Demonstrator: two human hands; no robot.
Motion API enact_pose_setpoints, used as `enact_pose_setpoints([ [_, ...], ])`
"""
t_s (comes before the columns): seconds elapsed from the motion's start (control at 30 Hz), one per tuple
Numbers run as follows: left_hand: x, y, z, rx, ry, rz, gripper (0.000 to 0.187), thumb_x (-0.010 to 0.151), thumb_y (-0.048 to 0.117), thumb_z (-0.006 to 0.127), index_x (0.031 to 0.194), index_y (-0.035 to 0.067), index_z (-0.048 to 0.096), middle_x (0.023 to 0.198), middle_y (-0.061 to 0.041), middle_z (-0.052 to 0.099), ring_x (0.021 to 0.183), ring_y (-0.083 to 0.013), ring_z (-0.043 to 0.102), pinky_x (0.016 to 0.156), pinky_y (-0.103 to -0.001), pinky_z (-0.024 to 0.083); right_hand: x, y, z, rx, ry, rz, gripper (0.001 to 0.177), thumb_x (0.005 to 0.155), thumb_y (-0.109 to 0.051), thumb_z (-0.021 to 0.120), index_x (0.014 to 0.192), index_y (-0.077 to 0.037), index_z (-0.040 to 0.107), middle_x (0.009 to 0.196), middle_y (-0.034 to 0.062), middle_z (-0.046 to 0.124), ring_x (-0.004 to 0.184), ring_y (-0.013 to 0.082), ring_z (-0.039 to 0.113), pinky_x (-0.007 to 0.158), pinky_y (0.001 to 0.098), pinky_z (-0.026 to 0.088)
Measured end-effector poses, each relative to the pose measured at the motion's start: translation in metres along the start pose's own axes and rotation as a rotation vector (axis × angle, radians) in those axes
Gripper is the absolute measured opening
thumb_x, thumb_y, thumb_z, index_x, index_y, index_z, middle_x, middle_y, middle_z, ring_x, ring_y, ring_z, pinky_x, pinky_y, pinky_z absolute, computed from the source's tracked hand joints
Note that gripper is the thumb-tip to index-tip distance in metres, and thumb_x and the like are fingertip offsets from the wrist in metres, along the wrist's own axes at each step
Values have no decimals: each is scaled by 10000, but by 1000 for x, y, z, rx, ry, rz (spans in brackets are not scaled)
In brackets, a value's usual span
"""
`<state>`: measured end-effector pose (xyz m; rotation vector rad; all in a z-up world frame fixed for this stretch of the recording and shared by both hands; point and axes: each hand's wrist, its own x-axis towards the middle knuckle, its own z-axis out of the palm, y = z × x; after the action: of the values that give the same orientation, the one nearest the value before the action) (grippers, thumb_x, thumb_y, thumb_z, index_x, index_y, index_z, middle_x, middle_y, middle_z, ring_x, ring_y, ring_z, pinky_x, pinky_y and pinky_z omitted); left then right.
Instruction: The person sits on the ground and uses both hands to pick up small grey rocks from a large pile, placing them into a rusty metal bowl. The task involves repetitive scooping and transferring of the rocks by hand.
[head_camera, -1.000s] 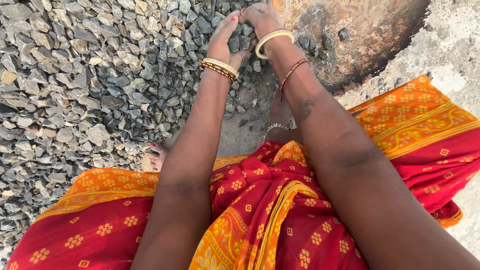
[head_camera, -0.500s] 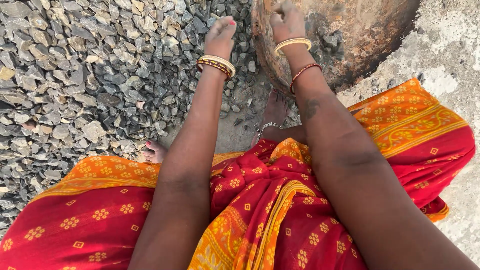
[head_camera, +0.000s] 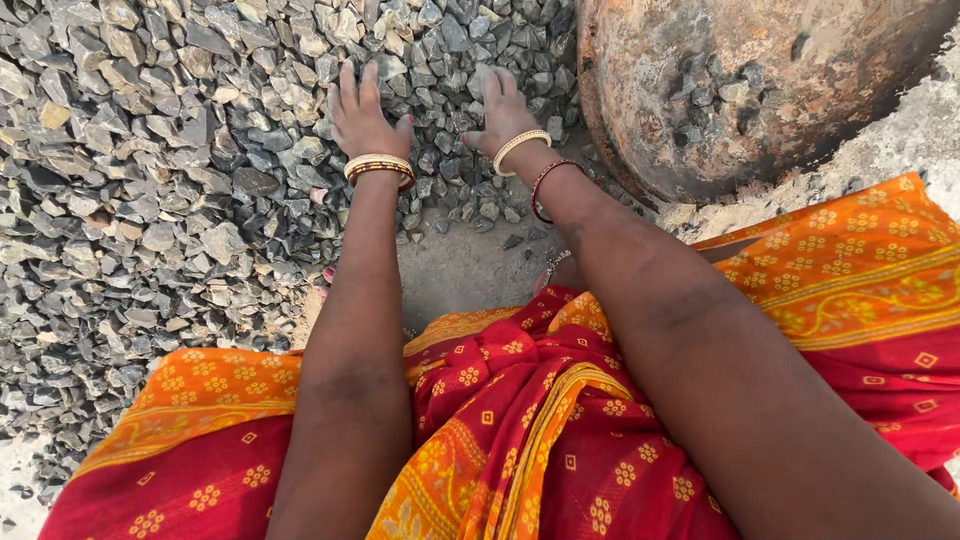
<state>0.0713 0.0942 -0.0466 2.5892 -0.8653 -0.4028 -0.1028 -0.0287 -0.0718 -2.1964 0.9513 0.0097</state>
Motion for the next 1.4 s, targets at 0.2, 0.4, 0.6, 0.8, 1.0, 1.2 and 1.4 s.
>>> enact_pose_setpoints([
  [0.2,6,15,-5,222,-156,8,1011,738,311,901,1556,361,308,1676,51,38,1553,-324,72,1091,-802,207,61,-12,-14,35,184,-85,1247,690,-292,997,1597,-135,156,1612,203,225,1440,462,344,1180,487,375],
  [0.4,9,8,-8,314,-101,48,990,709,286,912,1541,411,390,1686,37,103,1527,-325,169,1039,-795,302,71,-44,-3,-57,106,-242,1289,673,-299,989,1631,-136,142,1645,216,153,1440,485,272,1184,532,355],
  [0.6,-1,-23,41,321,19,209,634,817,257,797,1400,332,561,1620,12,258,1477,-391,260,997,-737,360,30,-24,20,-312,245,-332,931,771,-340,912,1529,-155,405,1519,235,288,1359,481,344,1072,539,474],
  [0.8,-30,-22,55,180,10,252,311,896,125,631,1172,251,698,1588,-101,335,1395,-495,324,1003,-603,424,8,9,47,-359,209,-344,652,796,-122,782,1397,-131,530,1460,219,408,1224,417,505,952,472,550],
  [1.0,-27,-50,89,34,-60,295,161,827,22,685,882,165,735,1459,-76,453,1268,-403,501,1020,-464,497,12,8,38,-166,101,-105,514,732,-76,788,1200,-131,582,1265,183,477,1183,407,533,920,494,520],
  [1.2,-19,-4,66,-722,-86,-101,167,745,-109,680,804,47,671,1218,-57,478,988,-231,649,823,-414,635,41,54,73,369,133,-62,356,689,29,734,1017,-81,650,1010,109,681,954,238,650,860,350,527],
  [1.4,4,20,89,-1555,-484,-401,168,908,-74,638,992,71,621,976,-64,638,844,-212,658,668,-407,671,23,11,-8,1309,-71,263,446,759,41,589,1183,-80,656,928,-9,651,750,110,604,546,290,498],
])
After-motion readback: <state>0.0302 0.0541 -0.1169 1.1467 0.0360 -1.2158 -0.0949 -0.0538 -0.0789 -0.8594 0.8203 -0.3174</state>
